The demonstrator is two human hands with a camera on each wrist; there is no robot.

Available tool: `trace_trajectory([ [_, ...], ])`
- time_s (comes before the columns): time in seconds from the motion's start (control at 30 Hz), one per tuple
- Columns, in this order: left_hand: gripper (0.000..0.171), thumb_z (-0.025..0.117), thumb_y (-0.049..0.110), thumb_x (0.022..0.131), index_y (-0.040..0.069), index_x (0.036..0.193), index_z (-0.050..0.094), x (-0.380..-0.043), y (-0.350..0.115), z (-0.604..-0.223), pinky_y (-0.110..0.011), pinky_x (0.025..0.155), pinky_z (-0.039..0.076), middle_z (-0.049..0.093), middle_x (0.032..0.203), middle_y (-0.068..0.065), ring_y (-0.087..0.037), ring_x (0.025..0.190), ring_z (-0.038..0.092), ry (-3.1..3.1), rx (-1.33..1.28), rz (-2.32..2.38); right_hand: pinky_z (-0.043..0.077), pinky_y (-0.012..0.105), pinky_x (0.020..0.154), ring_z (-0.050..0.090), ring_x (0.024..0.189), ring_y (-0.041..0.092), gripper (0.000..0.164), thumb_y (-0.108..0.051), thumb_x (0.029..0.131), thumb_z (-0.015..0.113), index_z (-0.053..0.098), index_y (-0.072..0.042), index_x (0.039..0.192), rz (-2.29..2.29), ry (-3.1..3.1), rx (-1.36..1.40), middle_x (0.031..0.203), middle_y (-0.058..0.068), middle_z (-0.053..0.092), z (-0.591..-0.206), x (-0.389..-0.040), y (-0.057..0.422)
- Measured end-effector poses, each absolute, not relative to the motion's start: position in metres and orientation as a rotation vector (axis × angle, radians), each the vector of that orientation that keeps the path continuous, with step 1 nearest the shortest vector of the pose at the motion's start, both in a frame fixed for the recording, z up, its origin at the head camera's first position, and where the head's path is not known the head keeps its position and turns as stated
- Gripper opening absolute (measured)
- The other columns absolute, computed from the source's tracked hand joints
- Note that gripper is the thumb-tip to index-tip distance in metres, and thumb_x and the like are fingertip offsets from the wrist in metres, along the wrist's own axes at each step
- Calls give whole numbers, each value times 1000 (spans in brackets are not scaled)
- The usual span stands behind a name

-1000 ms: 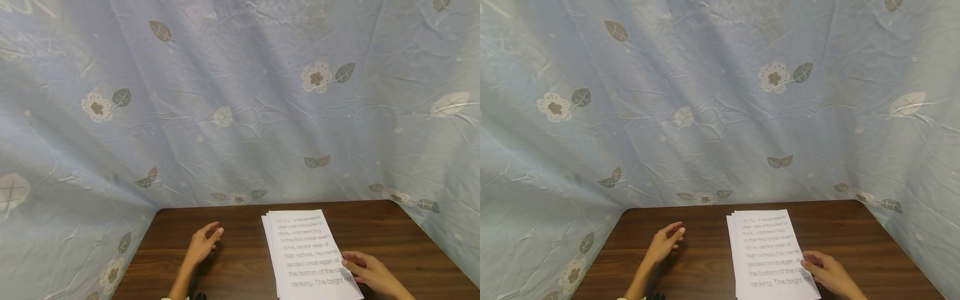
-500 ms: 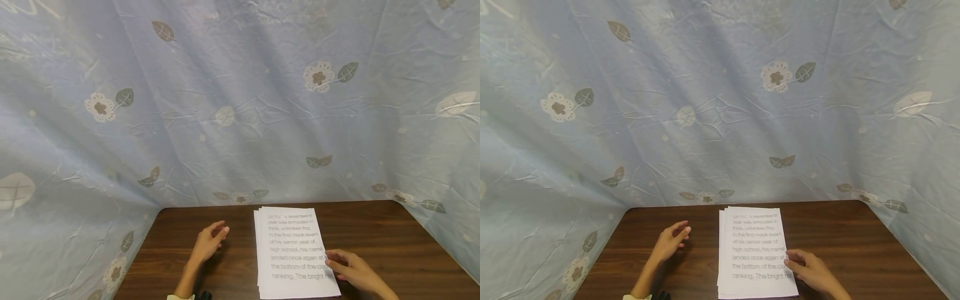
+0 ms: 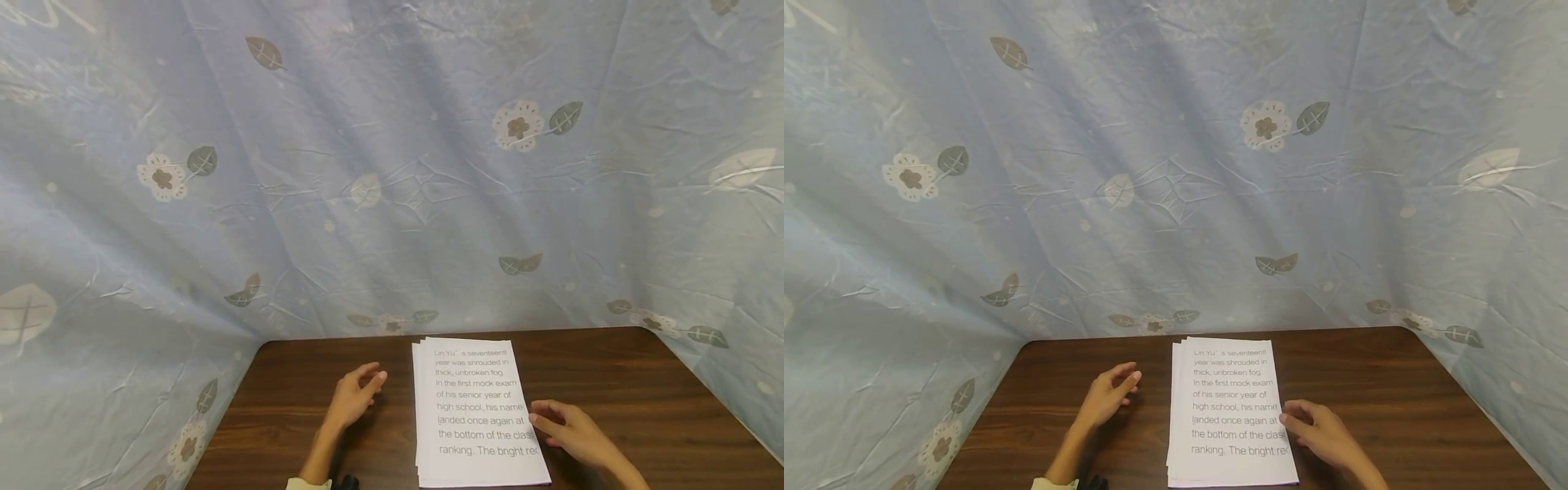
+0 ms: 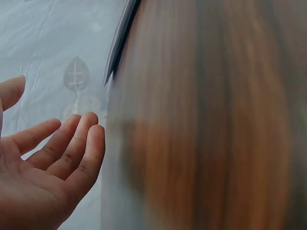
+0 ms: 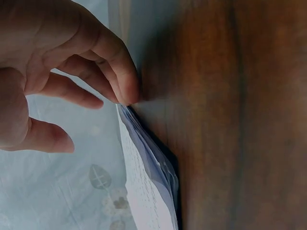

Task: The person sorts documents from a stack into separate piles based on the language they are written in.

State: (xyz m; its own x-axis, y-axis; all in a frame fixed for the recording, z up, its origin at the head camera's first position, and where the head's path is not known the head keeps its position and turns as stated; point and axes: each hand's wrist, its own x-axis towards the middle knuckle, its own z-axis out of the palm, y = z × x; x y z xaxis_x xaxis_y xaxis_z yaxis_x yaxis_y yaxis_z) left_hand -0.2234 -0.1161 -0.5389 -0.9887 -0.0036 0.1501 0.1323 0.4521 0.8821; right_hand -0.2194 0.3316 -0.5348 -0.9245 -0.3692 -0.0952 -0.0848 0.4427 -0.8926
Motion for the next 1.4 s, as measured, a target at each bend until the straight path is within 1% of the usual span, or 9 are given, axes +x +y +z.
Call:
trace_trajectory([
  [0.17, 63, 66, 42, 106, -7, 145, 60, -228, -103, -543, -31, 70, 66, 72, 132, -26, -33, 101, 79, -2576, -123, -1588, 66, 36, 89, 67, 128, 45, 62, -26, 108, 64, 47, 18, 149, -1504, 2481, -290, 149, 40, 54, -536, -231, 323],
  [0.33, 64, 67, 41, 106, -10, 144, 60, -233, -85, -546, -34, 71, 67, 73, 130, -27, -34, 100, 79, -2580, -146, -1615, 65, 36, 95, 60, 137, 47, 67, -29, 108, 64, 43, 15, 153, -1519, 2486, -230, 154, 38, 51, -539, -239, 317],
  [0.6, 61, 69, 38, 104, -10, 142, 62, -239, -60, -545, -35, 69, 67, 73, 128, -27, -30, 82, 80, -2616, -121, -1569, 63, 39, 100, 60, 137, 45, 68, -32, 107, 65, 45, 13, 154, -1537, 2485, -197, 153, 36, 53, -539, -245, 303],
  [0.8, 60, 71, 36, 103, -9, 142, 62, -238, -52, -542, -36, 70, 65, 73, 130, -26, -26, 79, 78, -2657, -111, -1528, 63, 43, 100, 64, 131, 39, 64, -28, 107, 66, 46, 12, 153, -1583, 2437, -191, 152, 35, 54, -536, -246, 291],
  [0.93, 61, 71, 36, 103, -9, 144, 61, -235, -53, -541, -35, 69, 66, 72, 131, -27, -27, 81, 79, -2655, -105, -1543, 63, 45, 101, 66, 130, 37, 62, -27, 107, 66, 48, 11, 153, -1597, 2424, -194, 151, 34, 55, -536, -247, 286],
  [1.07, 60, 72, 33, 103, -9, 143, 61, -235, -54, -541, -35, 70, 67, 71, 132, -29, -31, 91, 79, -2631, -106, -1558, 62, 45, 101, 67, 127, 34, 63, -28, 107, 66, 48, 11, 153, -1619, 2404, -197, 150, 32, 57, -536, -248, 283],
  [1.27, 59, 71, 34, 103, -8, 143, 62, -234, -57, -543, -35, 72, 67, 71, 133, -28, -29, 94, 79, -2638, -86, -1516, 63, 44, 101, 67, 128, 37, 64, -28, 107, 66, 46, 13, 152, -1629, 2396, -210, 150, 33, 56, -538, -247, 282],
  [1.33, 57, 72, 35, 103, -7, 140, 64, -234, -58, -543, -36, 75, 66, 73, 130, -25, -29, 95, 78, -2650, -80, -1458, 64, 42, 99, 69, 126, 37, 63, -27, 107, 66, 47, 13, 152, -1613, 2425, -202, 149, 33, 57, -538, -247, 282],
  [1.4, 54, 72, 34, 102, -7, 137, 67, -234, -59, -542, -38, 79, 65, 75, 124, -22, -27, 98, 76, -2661, -83, -1392, 65, 40, 93, 72, 118, 34, 60, -26, 107, 67, 50, 13, 150, -1586, 2466, -190, 143, 31, 62, -539, -247, 282],
])
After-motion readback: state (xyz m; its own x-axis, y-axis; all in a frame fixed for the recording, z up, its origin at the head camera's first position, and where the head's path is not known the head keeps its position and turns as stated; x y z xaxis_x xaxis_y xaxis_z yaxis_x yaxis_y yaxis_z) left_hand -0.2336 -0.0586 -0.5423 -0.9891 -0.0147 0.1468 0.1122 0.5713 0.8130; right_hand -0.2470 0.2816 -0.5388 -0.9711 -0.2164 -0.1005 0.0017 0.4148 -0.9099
